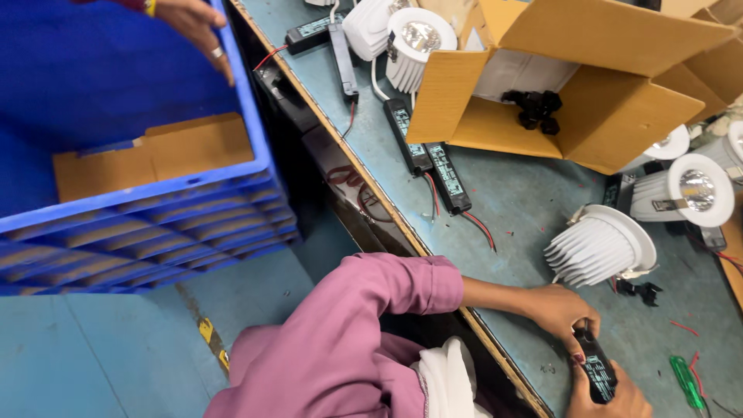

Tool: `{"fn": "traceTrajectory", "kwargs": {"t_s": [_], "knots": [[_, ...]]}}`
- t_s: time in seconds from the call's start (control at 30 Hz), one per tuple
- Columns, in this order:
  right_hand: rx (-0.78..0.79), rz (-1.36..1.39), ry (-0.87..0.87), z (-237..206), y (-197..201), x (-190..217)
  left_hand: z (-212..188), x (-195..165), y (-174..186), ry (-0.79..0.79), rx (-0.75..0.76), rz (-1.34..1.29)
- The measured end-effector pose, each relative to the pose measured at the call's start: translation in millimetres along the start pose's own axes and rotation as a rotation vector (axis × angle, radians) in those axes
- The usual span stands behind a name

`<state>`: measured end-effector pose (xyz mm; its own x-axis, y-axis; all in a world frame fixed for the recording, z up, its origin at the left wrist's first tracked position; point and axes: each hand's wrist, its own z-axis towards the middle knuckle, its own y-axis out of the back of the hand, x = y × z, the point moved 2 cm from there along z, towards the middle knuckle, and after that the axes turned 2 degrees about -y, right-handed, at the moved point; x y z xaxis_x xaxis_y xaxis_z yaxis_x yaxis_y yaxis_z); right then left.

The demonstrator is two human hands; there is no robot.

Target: The person assembles LED light fixtures by connecting wires to power drivers and securing them with a screwdriver. They handle multiple light housings and drivers, placing completed units into a yellow crate.

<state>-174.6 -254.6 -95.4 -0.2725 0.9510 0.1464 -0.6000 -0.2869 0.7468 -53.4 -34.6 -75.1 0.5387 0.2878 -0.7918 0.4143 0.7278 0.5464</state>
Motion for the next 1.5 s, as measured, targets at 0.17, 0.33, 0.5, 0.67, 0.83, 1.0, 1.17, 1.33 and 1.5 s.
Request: {"fn": "traceTrajectory", "kwargs": {"t_s": [0.17, 0.33, 0.5, 0.67, 0.83, 1.0, 1.17, 1.33, 1.5], "knots": [[0.050, 0.096, -0.030, 1.4, -18.7, -24.0, 6.6, 0.5, -5.1, 0.014, 0.011, 0.071], [-0.011, 0.088, -0.013, -0.6, -23.8, -29.4, 6.6, -3.5, -15.6, 0.046, -0.025, 0.125], [0.062, 0.056, -0.055, 1.9, -13.6, -18.7, -8.6, -13.1, -14.7, 0.044, -0.087, 0.160], [0.034, -0.091, -0.032, 3.0, 18.3, 23.3, -35.2, -29.4, 2.2, -0.141, -0.205, 0.142], [0.095, -0.045, -0.148, 15.6, 51.1, 65.7, -54.6, -59.0, 20.1, -0.228, -0.295, 0.042], [0.095, 0.017, -0.193, 32.2, 66.8, 82.2, -67.7, -99.5, 51.8, -0.380, -0.602, 0.154], [0.091, 0.028, -0.219, 34.8, 68.2, 78.6, -41.3, -98.8, 109.6, -0.021, -1.000, 0.435], [0.088, 0.015, -0.214, 32.8, 67.2, 72.6, 1.3, -34.0, 153.9, 0.344, -0.373, 0.203], [0.078, 0.034, -0.211, 29.7, 68.5, 72.3, 25.3, 10.6, 145.0, 0.333, -0.268, 0.121]]}}
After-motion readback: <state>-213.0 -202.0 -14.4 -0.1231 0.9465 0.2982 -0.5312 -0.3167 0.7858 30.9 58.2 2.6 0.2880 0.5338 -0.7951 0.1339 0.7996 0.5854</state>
